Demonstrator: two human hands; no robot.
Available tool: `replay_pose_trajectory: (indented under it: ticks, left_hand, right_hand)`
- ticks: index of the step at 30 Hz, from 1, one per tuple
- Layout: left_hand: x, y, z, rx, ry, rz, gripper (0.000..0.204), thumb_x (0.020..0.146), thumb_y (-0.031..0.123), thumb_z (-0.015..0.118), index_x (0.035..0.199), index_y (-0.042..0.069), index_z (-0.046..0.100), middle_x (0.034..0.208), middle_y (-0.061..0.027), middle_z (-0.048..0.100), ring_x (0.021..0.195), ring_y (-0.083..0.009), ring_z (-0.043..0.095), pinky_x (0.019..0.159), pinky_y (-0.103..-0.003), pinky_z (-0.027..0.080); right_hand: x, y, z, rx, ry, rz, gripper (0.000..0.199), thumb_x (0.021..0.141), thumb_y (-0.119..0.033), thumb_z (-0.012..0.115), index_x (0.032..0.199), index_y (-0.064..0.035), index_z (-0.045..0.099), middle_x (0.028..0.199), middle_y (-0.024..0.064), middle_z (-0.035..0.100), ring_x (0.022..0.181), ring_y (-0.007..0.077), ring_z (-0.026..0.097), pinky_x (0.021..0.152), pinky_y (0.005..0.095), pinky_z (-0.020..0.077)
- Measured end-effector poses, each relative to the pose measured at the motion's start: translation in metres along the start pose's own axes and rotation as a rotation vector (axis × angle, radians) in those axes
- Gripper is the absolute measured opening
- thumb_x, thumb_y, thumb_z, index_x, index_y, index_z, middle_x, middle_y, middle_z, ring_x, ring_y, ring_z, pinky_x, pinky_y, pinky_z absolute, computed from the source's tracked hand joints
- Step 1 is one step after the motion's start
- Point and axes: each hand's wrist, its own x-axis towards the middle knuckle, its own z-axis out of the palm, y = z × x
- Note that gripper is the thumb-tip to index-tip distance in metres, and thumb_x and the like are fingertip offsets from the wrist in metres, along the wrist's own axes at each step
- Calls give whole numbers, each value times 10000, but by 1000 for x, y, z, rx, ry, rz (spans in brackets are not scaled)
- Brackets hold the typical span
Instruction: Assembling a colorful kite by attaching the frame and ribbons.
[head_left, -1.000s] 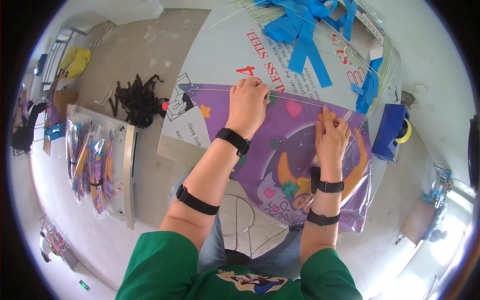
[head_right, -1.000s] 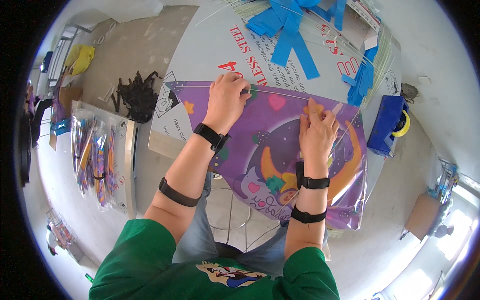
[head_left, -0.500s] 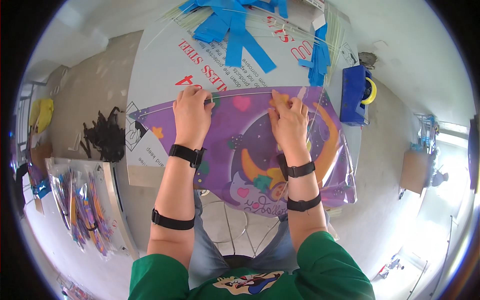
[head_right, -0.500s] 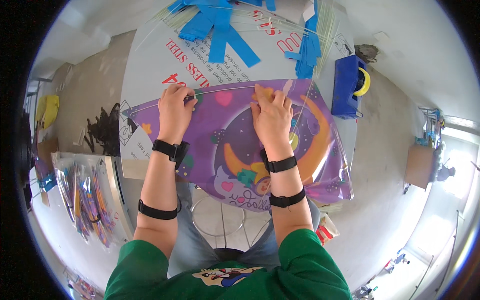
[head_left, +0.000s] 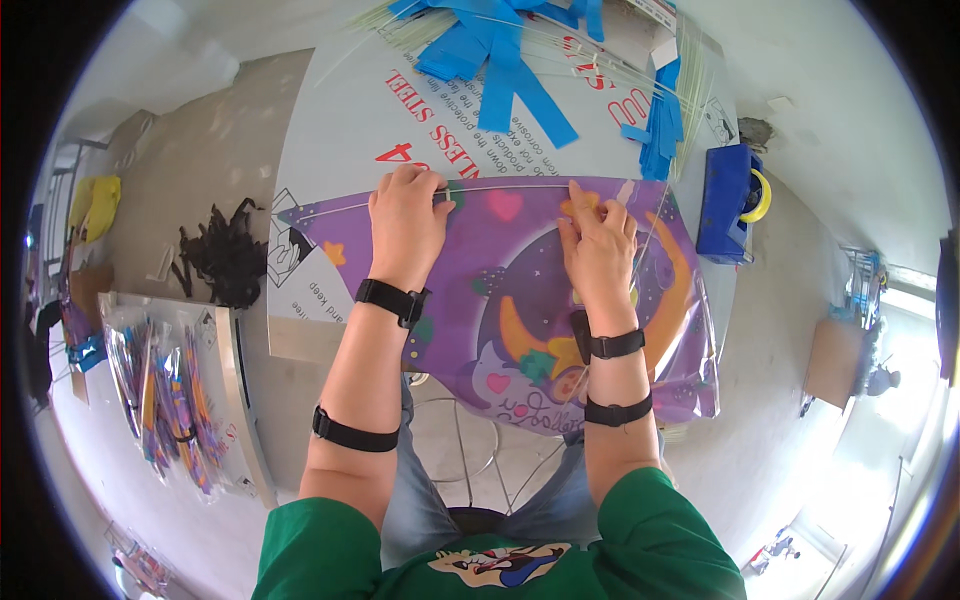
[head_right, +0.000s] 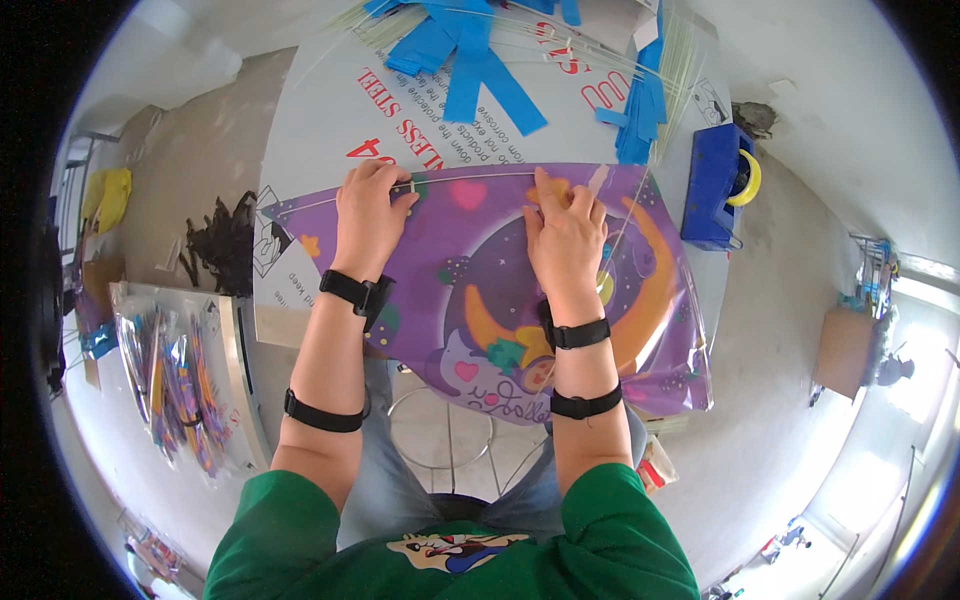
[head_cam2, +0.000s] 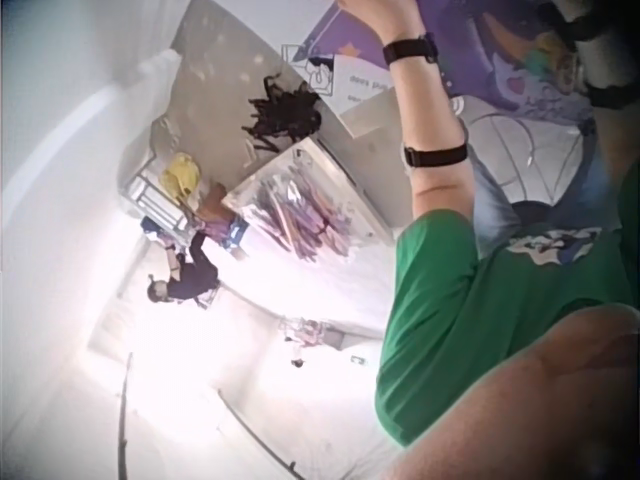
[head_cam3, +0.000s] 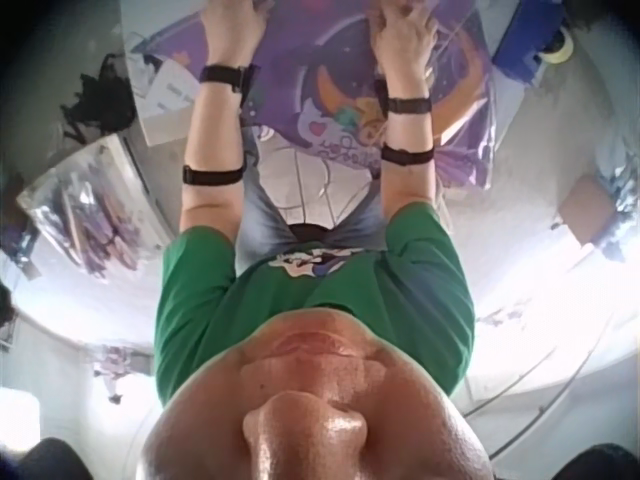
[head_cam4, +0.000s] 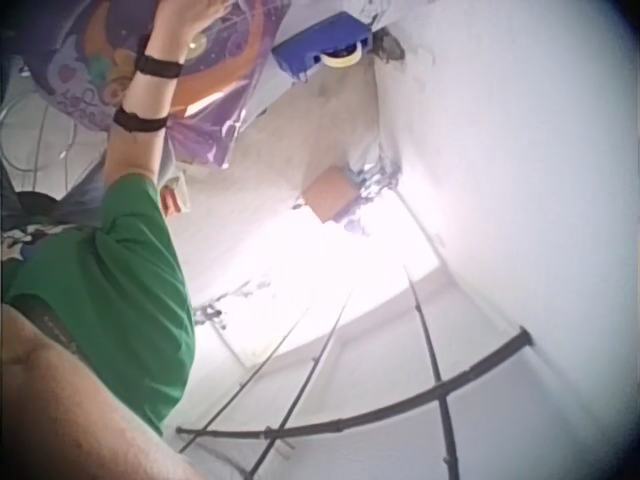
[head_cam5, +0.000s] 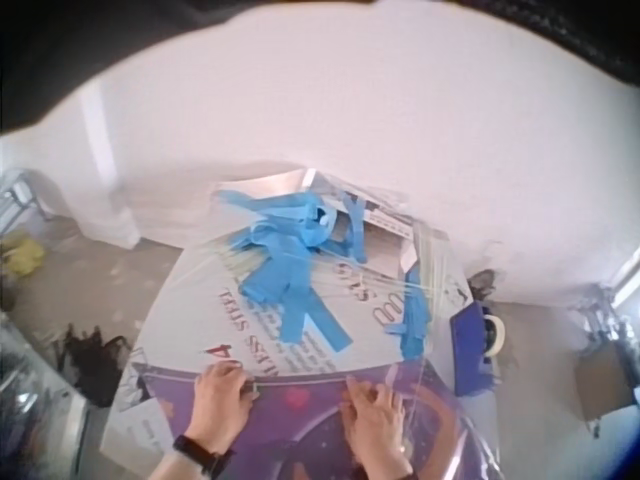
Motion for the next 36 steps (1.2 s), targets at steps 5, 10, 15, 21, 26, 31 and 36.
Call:
replay_pose_trajectory:
  ticks: [5,10,15,21,26,31,36]
  left_hand:
    - [5,7,-2,-39,-8,-10,203,691,65,698,880,59,623,941,-65,582,943,-270,529,803,-388,398]
    - [1,-1,-6,-93,128,-5,201,728,74,670,918,59,606,927,-81,581,930,-273,534,802,-397,406]
    - [4,7,-13,-120,209,70,195,734,46,654,920,49,594,924,-92,582,880,-291,543,777,-391,427]
    - [9,12,-9,-161,255,92,174,748,21,632,916,39,588,913,-100,584,857,-301,545,763,-393,439]
    - [8,14,-9,-165,241,90,173,754,24,629,921,43,589,917,-98,583,861,-303,543,773,-392,438]
    - [7,14,-7,-162,203,89,187,757,24,628,937,50,586,934,-91,582,880,-296,539,792,-393,428]
    - [7,13,-8,-154,201,98,190,762,25,627,945,56,584,938,-83,581,892,-286,537,804,-391,421]
  right_hand:
    - [1,9,-12,73,-20,22,506,785,-202,663,1266,-165,510,1038,147,490,954,335,494,818,416,437]
    - [-2,31,-62,321,-51,63,457,788,-146,661,1215,-81,513,1009,162,518,911,314,541,766,385,459]
    - [48,95,-103,268,80,-53,223,780,-128,658,975,-41,592,862,118,578,760,255,595,642,341,484]
    - [144,145,-66,98,88,-111,121,796,-130,613,894,-61,622,814,129,587,787,299,593,695,379,479]
    - [183,132,-11,-14,96,-183,133,781,-113,607,911,-91,630,849,123,575,857,313,577,724,412,476]
    - [203,96,9,-155,145,-342,158,750,-85,592,903,-106,625,866,90,577,923,268,561,757,388,482]
    - [212,82,18,-337,126,-453,110,754,-69,552,850,-69,606,857,79,578,896,250,568,737,361,493]
